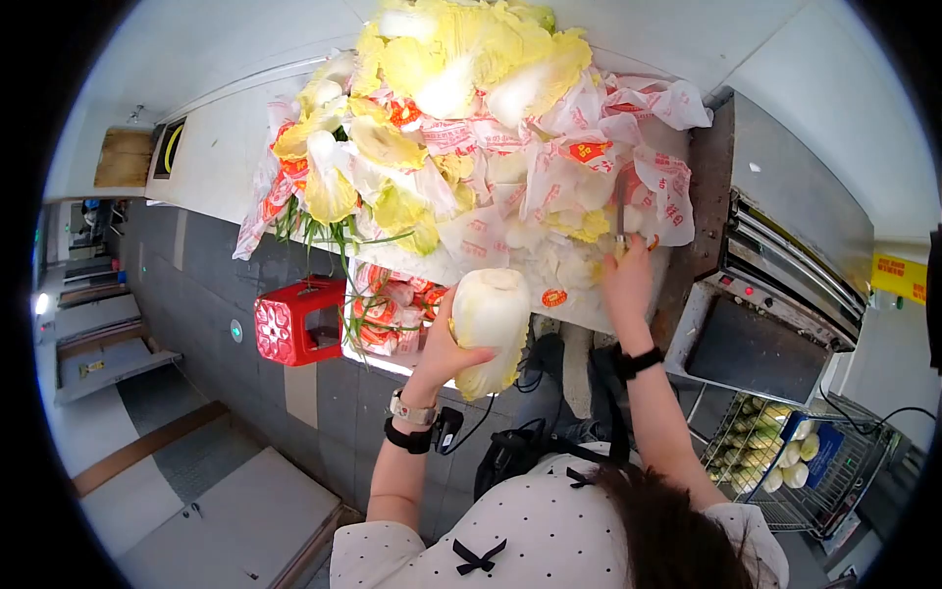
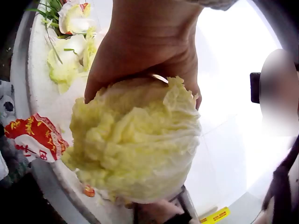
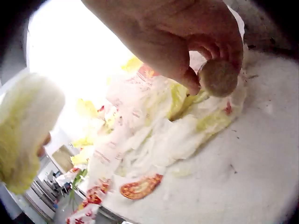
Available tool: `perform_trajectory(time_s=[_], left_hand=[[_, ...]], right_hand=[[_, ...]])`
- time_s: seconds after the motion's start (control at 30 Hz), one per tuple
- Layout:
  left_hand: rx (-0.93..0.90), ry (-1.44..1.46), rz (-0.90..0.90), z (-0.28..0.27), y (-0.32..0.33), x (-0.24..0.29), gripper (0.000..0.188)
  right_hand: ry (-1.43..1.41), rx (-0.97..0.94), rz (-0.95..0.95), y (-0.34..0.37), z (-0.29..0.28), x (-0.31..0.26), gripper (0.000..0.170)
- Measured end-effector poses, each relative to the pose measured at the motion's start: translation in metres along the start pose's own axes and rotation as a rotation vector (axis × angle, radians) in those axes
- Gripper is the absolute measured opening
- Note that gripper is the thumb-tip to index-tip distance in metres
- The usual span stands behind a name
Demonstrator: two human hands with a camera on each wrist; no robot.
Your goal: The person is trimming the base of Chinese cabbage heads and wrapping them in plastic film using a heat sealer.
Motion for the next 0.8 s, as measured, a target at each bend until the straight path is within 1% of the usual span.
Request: perform_trajectory(time_s=[0.1, 0.2, 0.3, 0.33, 0.43, 0.5, 0.53, 0.6, 0.7, 0.8], left_hand=[[0.003, 0.02, -0.037, -0.004, -0.009, -0.03, 0.095], [0.034, 0.049, -0.111, -0.008, -0.012, -0.061, 0.092], [-0.045, 0.134, -0.188, -0.001, -0.015, -0.08, 0.093], [-0.055, 0.14, -0.196, 0.0, -0.016, -0.081, 0.093], [-0.065, 0.145, -0.222, -0.001, -0.016, -0.078, 0.093], [-0.066, 0.134, -0.253, -0.003, -0.016, -0.073, 0.094], [-0.072, 0.115, -0.235, -0.003, -0.018, -0.07, 0.094], [-0.075, 0.076, -0.196, -0.004, -0.02, -0.063, 0.094], [-0.056, 0.044, -0.236, -0.004, -0.018, -0.056, 0.095], [-0.056, 0.087, -0.208, -0.004, -0.016, -0.063, 0.095]], right_hand=[[-0.012, -0.048, -0.033, 0.018, -0.025, -0.008, 0.036], [-0.222, -0.281, -0.292, 0.053, -0.035, -0.033, 0.031], [-0.203, -0.637, -0.433, 0.087, -0.029, -0.059, 0.031], [-0.184, -0.607, -0.484, 0.088, -0.031, -0.06, 0.032], [-0.071, -0.648, -0.519, 0.089, -0.028, -0.062, 0.032], [-0.079, -0.572, -0.572, 0.088, -0.027, -0.062, 0.031], [-0.082, -0.534, -0.601, 0.088, -0.028, -0.063, 0.03], [-0.056, -0.523, -0.598, 0.086, -0.029, -0.066, 0.028], [-0.042, -0.516, -0.605, 0.086, -0.029, -0.07, 0.026], [-0.048, -0.493, -0.615, 0.085, -0.028, -0.071, 0.024]])
Point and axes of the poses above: each hand's wrist, its own y-axis away from the middle knuckle, its own z-axis out of the palm, x = y × z, the point moved 9 cm from there along -y, towards the middle knuckle, and after that the axes turned 7 degrees about z, right-handed, at the moved point
